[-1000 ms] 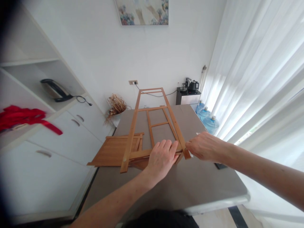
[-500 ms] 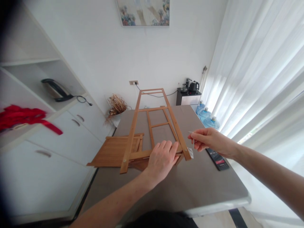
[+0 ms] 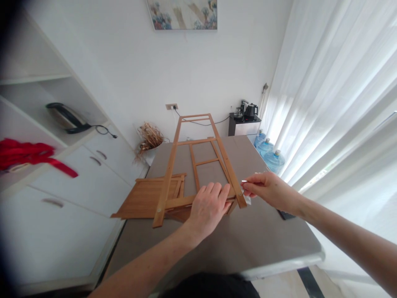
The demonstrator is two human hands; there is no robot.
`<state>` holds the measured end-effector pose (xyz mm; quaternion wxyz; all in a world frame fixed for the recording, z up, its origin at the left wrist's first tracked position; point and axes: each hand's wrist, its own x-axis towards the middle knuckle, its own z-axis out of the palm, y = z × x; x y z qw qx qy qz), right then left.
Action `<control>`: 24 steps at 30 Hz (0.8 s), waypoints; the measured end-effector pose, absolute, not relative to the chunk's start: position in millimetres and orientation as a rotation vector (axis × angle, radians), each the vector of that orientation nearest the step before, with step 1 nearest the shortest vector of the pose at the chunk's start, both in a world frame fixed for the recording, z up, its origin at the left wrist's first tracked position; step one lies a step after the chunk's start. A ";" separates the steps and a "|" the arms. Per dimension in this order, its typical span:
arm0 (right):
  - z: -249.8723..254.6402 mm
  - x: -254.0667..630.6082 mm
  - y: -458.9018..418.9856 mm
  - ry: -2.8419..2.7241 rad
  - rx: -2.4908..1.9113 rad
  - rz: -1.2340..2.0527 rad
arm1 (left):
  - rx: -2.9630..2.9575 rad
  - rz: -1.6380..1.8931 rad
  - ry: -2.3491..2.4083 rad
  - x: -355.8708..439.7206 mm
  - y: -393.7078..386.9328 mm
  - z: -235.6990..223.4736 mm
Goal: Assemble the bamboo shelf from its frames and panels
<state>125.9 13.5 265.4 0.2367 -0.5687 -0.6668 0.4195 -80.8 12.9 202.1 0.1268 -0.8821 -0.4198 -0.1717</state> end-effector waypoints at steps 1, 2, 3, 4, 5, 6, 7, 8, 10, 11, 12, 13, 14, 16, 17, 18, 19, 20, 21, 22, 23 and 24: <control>264.9 125.9 12.9 -1.839 -1.555 1.139 | -2.565 -0.498 -1.221 -80.9 13.0 202.1; 264.5 125.8 12.3 -1.843 -1.553 1.129 | -2.563 -0.497 -1.222 -81.0 13.0 202.1; 264.3 125.5 11.7 -1.845 -1.555 1.118 | -2.563 -0.496 -1.222 -81.0 12.9 202.3; 264.1 125.0 11.1 -1.850 -1.557 1.106 | -2.563 -0.497 -1.222 -80.9 12.7 202.4; 263.8 124.5 10.6 -1.857 -1.559 1.092 | -2.564 -0.498 -1.224 -80.8 12.3 202.7; 263.4 123.9 10.2 -1.865 -1.564 1.078 | -2.567 -0.499 -1.223 -80.8 11.9 202.9; 263.0 123.3 10.0 -1.875 -1.568 1.061 | -2.571 -0.499 -1.221 -80.8 11.5 203.2; 262.7 122.8 9.9 -1.889 -1.573 1.040 | -2.575 -0.499 -1.219 -80.8 11.2 203.5; 263.2 121.9 9.9 -1.957 -1.570 0.953 | -2.580 -0.497 -1.220 -81.0 10.6 204.1; 264.1 121.5 9.8 -2.019 -1.552 0.881 | -2.581 -0.496 -1.221 -81.1 10.5 204.4; 265.7 121.0 9.5 -2.102 -1.520 0.794 | -2.580 -0.496 -1.223 -81.2 10.3 204.6; 267.9 120.4 8.9 -2.199 -1.476 0.696 | -2.578 -0.496 -1.226 -81.2 10.2 204.7; 270.5 119.5 8.0 -2.301 -1.418 0.598 | -2.575 -0.497 -1.227 -81.2 10.0 204.7; 276.1 116.6 5.5 -2.494 -1.287 0.441 | -2.571 -0.494 -1.225 -81.0 9.4 204.6; 278.6 114.7 4.3 -2.570 -1.230 0.386 | -2.569 -0.490 -1.224 -80.9 9.0 204.5; 280.5 112.7 3.2 -2.626 -1.190 0.342 | -2.568 -0.486 -1.221 -80.7 8.7 204.4; 281.7 110.7 2.5 -2.661 -1.174 0.309 | -2.567 -0.483 -1.220 -80.6 8.4 204.4; 282.0 109.0 2.3 -2.673 -1.187 0.280 | -2.566 -0.481 -1.218 -80.5 8.2 204.5; 281.5 107.7 2.5 -2.658 -1.228 0.254 | -2.565 -0.482 -1.219 -80.5 8.1 204.6; 280.1 106.8 2.9 -2.621 -1.290 0.236 | -2.563 -0.484 -1.220 -80.6 8.2 204.9; 278.2 106.3 3.4 -2.571 -1.364 0.232 | -2.561 -0.486 -1.221 -80.6 8.3 205.3; 275.8 106.1 3.7 -2.509 -1.439 0.245 | -2.561 -0.488 -1.221 -80.7 8.4 205.7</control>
